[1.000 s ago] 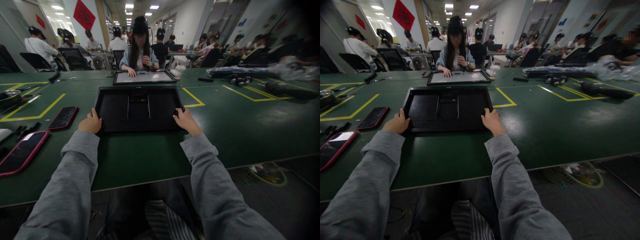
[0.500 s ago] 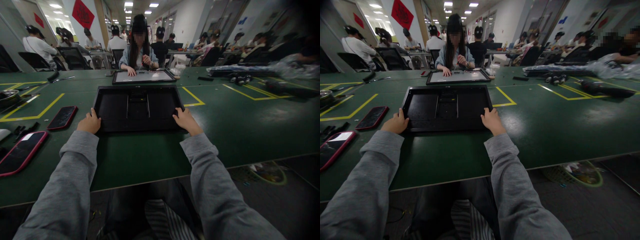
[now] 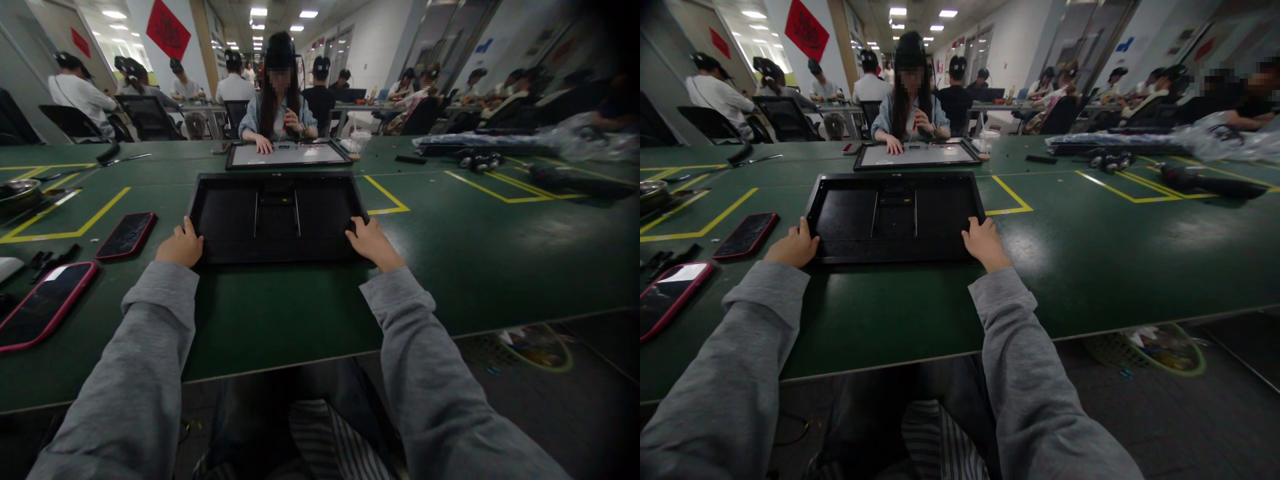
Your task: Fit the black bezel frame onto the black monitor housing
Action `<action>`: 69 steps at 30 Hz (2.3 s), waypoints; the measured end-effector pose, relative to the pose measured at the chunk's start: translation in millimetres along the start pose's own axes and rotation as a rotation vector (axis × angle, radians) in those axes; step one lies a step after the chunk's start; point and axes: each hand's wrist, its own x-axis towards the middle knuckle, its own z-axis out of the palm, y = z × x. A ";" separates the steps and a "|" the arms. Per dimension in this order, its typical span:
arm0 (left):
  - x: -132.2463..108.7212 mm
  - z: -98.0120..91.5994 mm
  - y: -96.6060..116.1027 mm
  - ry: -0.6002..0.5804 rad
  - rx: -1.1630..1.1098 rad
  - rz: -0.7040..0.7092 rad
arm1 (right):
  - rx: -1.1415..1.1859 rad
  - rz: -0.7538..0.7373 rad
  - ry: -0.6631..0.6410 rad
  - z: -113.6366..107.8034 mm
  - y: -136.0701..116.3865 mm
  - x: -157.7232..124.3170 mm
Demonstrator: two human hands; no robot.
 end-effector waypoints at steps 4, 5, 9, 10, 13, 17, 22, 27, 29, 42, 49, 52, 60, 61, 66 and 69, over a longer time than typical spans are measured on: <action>0.6 1.0 -1.0 0.000 0.011 0.002 | -0.007 0.002 -0.005 -0.7 -0.6 -0.4; 0.5 1.0 -1.0 0.001 0.015 0.002 | -0.005 0.000 -0.002 -0.7 -0.5 -0.5; -0.2 0.3 -0.2 0.000 0.026 -0.001 | 0.002 -0.004 0.001 -0.2 -0.1 -0.6; -0.4 0.1 0.1 -0.001 0.028 -0.001 | 0.003 -0.003 0.000 0.0 0.0 -0.5; -0.5 -0.4 0.7 -0.003 0.033 0.001 | 0.001 0.000 0.001 0.9 0.1 -0.1; -0.8 -1.2 1.0 -0.012 0.038 -0.001 | -0.001 0.000 0.006 1.7 0.6 0.5; -0.6 -0.3 0.7 -0.005 0.035 0.000 | 0.004 -0.004 0.005 0.4 0.5 0.0; 1.0 2.0 -0.8 0.004 0.034 0.002 | 0.007 -0.006 0.005 -0.4 0.3 -0.8; 1.4 2.5 -1.2 0.005 0.032 0.005 | 0.002 -0.010 0.006 -0.1 0.6 -0.6; 1.4 2.2 -1.7 0.000 0.030 -0.001 | -0.013 -0.008 0.000 -1.7 -0.6 -1.5; 1.0 1.6 -1.0 -0.009 0.022 0.001 | -0.010 -0.020 0.014 2.3 1.7 0.8; 0.5 1.2 -0.7 -0.008 0.018 0.001 | 0.000 -0.011 -0.003 0.6 0.6 -0.1; -0.8 0.1 -0.6 -0.007 0.022 0.006 | 0.009 -0.013 0.001 1.5 2.6 0.7; -0.6 0.3 -0.9 -0.006 0.018 0.012 | 0.008 -0.015 0.001 1.2 2.5 0.4; 0.4 1.2 -1.7 -0.002 0.000 0.010 | 0.010 0.002 -0.007 -1.3 0.7 -1.2; 0.5 1.3 -1.6 -0.004 -0.007 0.004 | 0.017 0.007 -0.006 -0.8 0.9 -0.6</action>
